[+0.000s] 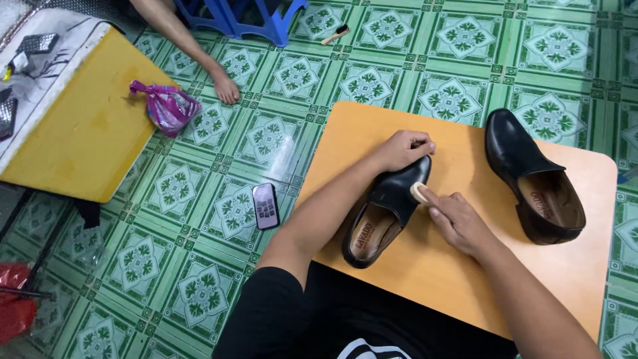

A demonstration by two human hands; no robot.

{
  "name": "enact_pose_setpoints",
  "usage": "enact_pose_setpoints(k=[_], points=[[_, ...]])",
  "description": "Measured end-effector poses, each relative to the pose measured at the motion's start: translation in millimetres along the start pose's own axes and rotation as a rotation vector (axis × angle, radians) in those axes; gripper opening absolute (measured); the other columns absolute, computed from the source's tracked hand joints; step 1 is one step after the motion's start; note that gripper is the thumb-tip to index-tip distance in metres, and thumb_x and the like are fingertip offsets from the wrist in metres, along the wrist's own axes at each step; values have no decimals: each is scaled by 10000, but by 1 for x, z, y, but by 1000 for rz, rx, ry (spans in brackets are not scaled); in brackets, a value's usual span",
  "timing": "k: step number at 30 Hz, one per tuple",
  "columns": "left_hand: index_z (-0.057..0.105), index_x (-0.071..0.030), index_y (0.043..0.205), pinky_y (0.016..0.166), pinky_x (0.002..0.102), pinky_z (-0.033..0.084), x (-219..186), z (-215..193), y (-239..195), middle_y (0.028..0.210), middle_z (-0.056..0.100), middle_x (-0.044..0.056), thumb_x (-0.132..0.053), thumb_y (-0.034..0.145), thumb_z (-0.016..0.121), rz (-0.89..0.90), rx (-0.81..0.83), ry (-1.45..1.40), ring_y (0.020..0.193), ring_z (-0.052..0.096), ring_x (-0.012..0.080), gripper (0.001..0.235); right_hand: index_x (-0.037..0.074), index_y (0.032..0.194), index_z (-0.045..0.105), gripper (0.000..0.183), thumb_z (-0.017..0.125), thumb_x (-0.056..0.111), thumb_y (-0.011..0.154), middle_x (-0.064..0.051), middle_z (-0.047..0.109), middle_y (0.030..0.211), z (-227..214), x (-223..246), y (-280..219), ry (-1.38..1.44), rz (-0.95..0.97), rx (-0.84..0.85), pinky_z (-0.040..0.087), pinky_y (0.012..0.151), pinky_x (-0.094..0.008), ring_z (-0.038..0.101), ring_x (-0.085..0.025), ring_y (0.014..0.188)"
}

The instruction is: The person polishes a pair of black leather shoes on a yellow table using a small brush. They hold one shoe steady with their left hand while applying polish with the brush in their right hand, focusing on the toe and sides.

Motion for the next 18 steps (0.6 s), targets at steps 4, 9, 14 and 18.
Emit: enact_pose_setpoints(k=[4, 9, 14, 18], points=[[619, -149, 716, 563, 284, 426, -5, -2, 0, 504, 518, 36, -244, 769, 513, -10, -3, 17, 556, 514, 138, 152, 115, 1202, 482, 433, 469, 142, 769, -55, 571, 631, 12, -13, -8, -25, 0, -14, 438, 600, -345, 569, -238, 569], [618, -142, 753, 633, 324, 449, -13, -4, -2, 608, 595, 87, -259, 790, 483, -34, 4, 21, 646, 582, 224, 182, 93, 1215, 475, 450, 485, 132, 767, -57, 587, 643, 11, -10, -9, -41, -7, -67, 427, 602, -317, 577, -215, 570], [612, -143, 772, 666, 359, 455, -12, -4, -1, 666, 613, 106, -282, 795, 480, -40, 15, 58, 711, 592, 271, 194, 94, 1210, 482, 449, 494, 125, 762, -69, 597, 660, 10, -8, -8, -80, -11, -75, 425, 609, -325, 583, -225, 588], [602, -126, 776, 690, 391, 455, 0, 0, -1, 712, 621, 128, -286, 791, 472, -25, 8, 75, 748, 594, 304, 207, 115, 1255, 457, 523, 532, 79, 738, -102, 607, 711, 20, -32, -19, -251, 6, -93, 411, 685, -356, 589, -245, 671]])
Point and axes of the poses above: each hand's wrist, its own y-axis towards the middle knuckle, its own z-axis out of the palm, x = y × z, the point moved 4 cm from there along y, towards the middle knuckle
